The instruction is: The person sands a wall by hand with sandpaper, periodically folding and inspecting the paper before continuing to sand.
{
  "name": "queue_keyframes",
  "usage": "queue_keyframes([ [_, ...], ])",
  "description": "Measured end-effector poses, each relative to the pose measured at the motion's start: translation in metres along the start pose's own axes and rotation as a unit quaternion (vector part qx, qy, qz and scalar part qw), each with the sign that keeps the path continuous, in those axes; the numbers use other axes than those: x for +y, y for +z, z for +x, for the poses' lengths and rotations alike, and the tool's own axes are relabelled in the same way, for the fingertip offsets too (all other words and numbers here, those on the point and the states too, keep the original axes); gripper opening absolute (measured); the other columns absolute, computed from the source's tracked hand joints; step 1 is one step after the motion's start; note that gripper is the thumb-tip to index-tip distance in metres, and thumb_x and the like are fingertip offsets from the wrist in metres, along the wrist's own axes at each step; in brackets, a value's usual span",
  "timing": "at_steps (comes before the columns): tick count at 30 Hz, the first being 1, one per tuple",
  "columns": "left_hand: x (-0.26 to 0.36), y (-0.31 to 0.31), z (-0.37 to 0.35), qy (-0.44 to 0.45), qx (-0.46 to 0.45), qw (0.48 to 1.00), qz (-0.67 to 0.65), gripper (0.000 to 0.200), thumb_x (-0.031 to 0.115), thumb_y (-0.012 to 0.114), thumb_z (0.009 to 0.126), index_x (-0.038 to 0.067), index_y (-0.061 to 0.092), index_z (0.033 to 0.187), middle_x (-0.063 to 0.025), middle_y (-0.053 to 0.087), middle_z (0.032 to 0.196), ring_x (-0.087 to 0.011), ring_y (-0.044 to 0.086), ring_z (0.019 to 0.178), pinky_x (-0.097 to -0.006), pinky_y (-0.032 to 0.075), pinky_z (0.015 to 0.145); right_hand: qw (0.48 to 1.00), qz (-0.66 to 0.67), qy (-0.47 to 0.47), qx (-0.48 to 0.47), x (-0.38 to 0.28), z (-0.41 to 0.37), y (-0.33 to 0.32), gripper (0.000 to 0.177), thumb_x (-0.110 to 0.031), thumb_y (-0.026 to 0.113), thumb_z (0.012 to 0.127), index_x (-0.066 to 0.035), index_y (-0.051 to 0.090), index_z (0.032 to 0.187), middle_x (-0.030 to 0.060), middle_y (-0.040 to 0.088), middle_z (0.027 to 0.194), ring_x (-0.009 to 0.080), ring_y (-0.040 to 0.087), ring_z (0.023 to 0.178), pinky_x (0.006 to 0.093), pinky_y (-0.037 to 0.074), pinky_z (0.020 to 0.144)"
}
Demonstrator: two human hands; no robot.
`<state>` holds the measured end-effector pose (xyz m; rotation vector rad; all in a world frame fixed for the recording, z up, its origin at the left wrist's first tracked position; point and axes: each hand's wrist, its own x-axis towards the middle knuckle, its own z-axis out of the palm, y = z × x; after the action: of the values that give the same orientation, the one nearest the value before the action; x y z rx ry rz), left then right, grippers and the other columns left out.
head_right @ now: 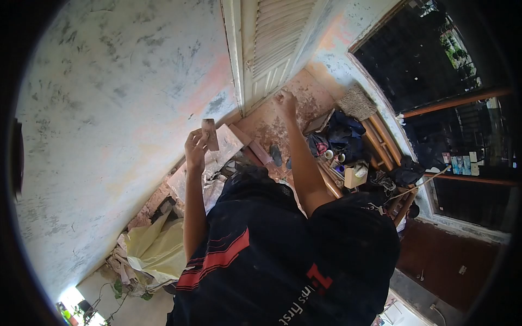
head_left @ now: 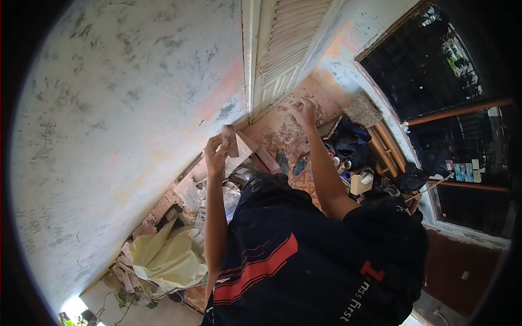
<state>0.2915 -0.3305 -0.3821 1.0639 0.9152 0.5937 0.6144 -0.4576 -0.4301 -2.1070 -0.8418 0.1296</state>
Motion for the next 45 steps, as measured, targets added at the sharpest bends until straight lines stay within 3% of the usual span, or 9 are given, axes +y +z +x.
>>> queue_keyframes([
  [4,0.003,0.001,-0.003,0.004,-0.001,1.0,-0.011,0.02,0.015,0.066,0.094,0.005,0.058,0.109,-0.0072,0.064,0.107,-0.0153,0.062,0.094,-0.0303,0.051,0.079,0.966,-0.037,-0.175,0.188,-0.001,0.001,0.016,0.022,-0.003,0.065,0.078,-0.001,0.066,0.1,0.0126,0.068,0.094,0.0205,0.067,0.09,0.0329,0.053,0.08],
  [6,0.003,0.002,-0.005,0.002,0.0,1.0,-0.013,0.02,0.015,0.065,0.094,0.005,0.058,0.109,-0.0071,0.064,0.107,-0.0152,0.062,0.094,-0.0303,0.051,0.08,0.992,0.101,-0.082,-0.004,0.0,-0.006,0.006,0.037,-0.003,0.066,0.08,-0.002,0.064,0.117,0.0158,0.067,0.107,0.0232,0.067,0.103,0.0336,0.055,0.084],
  [13,0.008,0.006,-0.012,0.004,0.002,1.0,-0.006,0.02,0.017,0.065,0.094,0.005,0.058,0.108,-0.0073,0.063,0.107,-0.015,0.061,0.095,-0.0309,0.05,0.08,0.986,0.166,-0.002,0.006,-0.001,-0.011,0.019,0.023,-0.003,0.066,0.084,-0.002,0.061,0.106,0.0108,0.065,0.098,0.0202,0.066,0.094,0.0319,0.056,0.07],
  [19,0.012,0.007,-0.016,-0.001,0.003,1.0,-0.029,0.02,0.016,0.065,0.094,0.005,0.058,0.109,-0.0076,0.063,0.107,-0.0151,0.061,0.094,-0.031,0.05,0.08,0.988,0.11,-0.106,0.037,-0.02,-0.013,0.011,0.024,0.002,0.065,0.08,-0.004,0.058,0.101,0.0045,0.052,0.089,0.0138,0.057,0.085,0.0288,0.053,0.067],
  [21,0.014,0.009,-0.019,-0.001,0.002,1.0,-0.03,0.019,0.015,0.065,0.094,0.005,0.058,0.109,-0.0077,0.064,0.107,-0.0153,0.061,0.094,-0.0309,0.05,0.079,0.974,0.204,-0.062,0.071,-0.032,-0.014,0.011,0.022,0.007,0.061,0.075,-0.003,0.058,0.094,0.0089,0.056,0.094,0.0238,0.058,0.082,0.0322,0.05,0.073],
  [24,0.013,0.008,-0.018,0.0,0.002,1.0,-0.03,0.019,0.015,0.064,0.094,0.004,0.058,0.109,-0.0079,0.064,0.107,-0.0155,0.061,0.093,-0.0308,0.05,0.078,0.975,0.089,-0.154,0.131,-0.03,-0.01,0.012,0.024,0.009,0.058,0.076,-0.004,0.06,0.096,0.0095,0.058,0.102,0.0253,0.059,0.084,0.0326,0.05,0.074],
  [31,0.004,0.004,-0.016,0.014,-0.004,1.0,-0.023,0.019,0.015,0.064,0.095,0.004,0.058,0.109,-0.0078,0.064,0.106,-0.0152,0.062,0.093,-0.0308,0.051,0.078,0.971,0.133,-0.179,0.092,-0.035,-0.013,0.008,0.014,0.006,0.061,0.08,-0.002,0.063,0.093,0.0111,0.061,0.1,0.0249,0.061,0.088,0.0333,0.05,0.074],
  [34,0.002,0.004,-0.016,0.007,0.001,1.0,-0.019,0.018,0.015,0.064,0.095,0.004,0.058,0.109,-0.0078,0.064,0.106,-0.015,0.061,0.093,-0.031,0.051,0.079,0.975,0.167,-0.116,0.085,-0.039,-0.015,0.009,0.004,0.0,0.064,0.084,-0.001,0.063,0.087,0.0092,0.061,0.101,0.0212,0.06,0.094,0.0317,0.049,0.08],
  [45,0.001,0.005,-0.017,-0.001,-0.001,1.0,-0.01,0.017,0.015,0.064,0.094,0.005,0.058,0.108,-0.0071,0.064,0.106,-0.0148,0.061,0.093,-0.0309,0.05,0.079,0.985,0.12,-0.022,0.119,-0.051,-0.016,0.003,0.019,-0.005,0.071,0.081,-0.003,0.054,0.09,0.0074,0.057,0.078,0.0177,0.058,0.075,0.0314,0.048,0.063],
])
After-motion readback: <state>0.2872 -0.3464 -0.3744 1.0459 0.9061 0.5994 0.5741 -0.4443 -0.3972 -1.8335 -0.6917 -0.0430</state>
